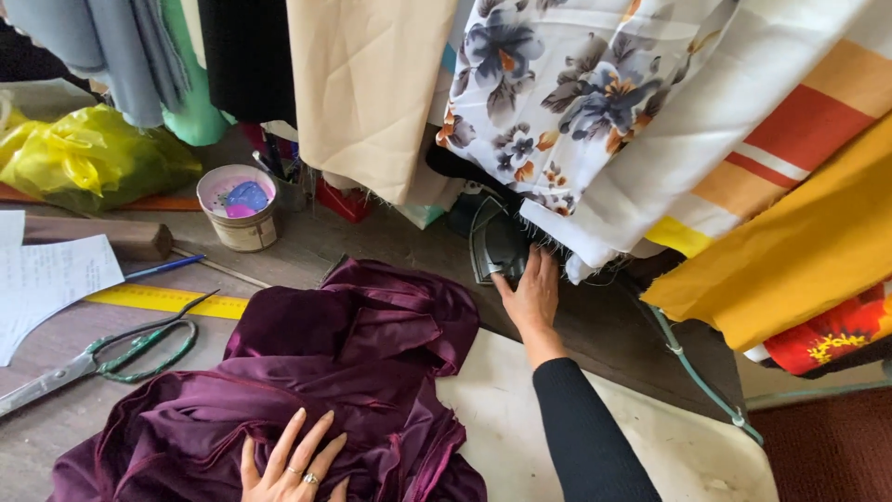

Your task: The person folds a piece of purple fabric on a table, then moves to the floor to pick up a paper pattern piece. They return to the table and place the pattern piece on the folded fabric.

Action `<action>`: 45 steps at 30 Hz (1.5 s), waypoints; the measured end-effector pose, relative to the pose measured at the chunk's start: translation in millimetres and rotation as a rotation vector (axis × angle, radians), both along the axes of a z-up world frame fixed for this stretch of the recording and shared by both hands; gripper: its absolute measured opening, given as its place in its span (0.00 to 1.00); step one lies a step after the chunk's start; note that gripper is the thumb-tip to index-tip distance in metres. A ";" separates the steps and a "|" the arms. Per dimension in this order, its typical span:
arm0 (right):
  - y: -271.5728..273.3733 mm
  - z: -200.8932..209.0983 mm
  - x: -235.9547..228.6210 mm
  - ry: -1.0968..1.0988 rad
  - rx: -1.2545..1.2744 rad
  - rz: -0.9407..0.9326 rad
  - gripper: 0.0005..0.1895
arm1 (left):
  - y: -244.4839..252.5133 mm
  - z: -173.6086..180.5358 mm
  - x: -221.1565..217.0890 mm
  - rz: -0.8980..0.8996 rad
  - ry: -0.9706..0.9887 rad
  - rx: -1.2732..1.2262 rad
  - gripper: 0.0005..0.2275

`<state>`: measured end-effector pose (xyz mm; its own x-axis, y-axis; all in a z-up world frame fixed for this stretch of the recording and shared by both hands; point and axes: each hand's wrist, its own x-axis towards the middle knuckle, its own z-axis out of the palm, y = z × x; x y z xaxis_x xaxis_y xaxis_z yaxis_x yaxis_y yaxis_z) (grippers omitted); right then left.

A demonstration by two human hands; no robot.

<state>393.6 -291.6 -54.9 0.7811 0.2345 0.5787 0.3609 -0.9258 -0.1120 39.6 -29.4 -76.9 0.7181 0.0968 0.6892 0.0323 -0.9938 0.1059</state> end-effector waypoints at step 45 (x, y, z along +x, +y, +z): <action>101.8 118.8 -276.6 1.031 -0.205 0.763 0.41 | 19.5 72.5 -29.9 -1.080 1.089 -1.199 0.11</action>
<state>117.0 -189.8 63.9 0.4735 0.8267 -0.3039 0.6342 -0.5594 -0.5337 9.7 -9.9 -4.4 0.7937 -0.6005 -0.0977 0.0645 -0.0766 0.9950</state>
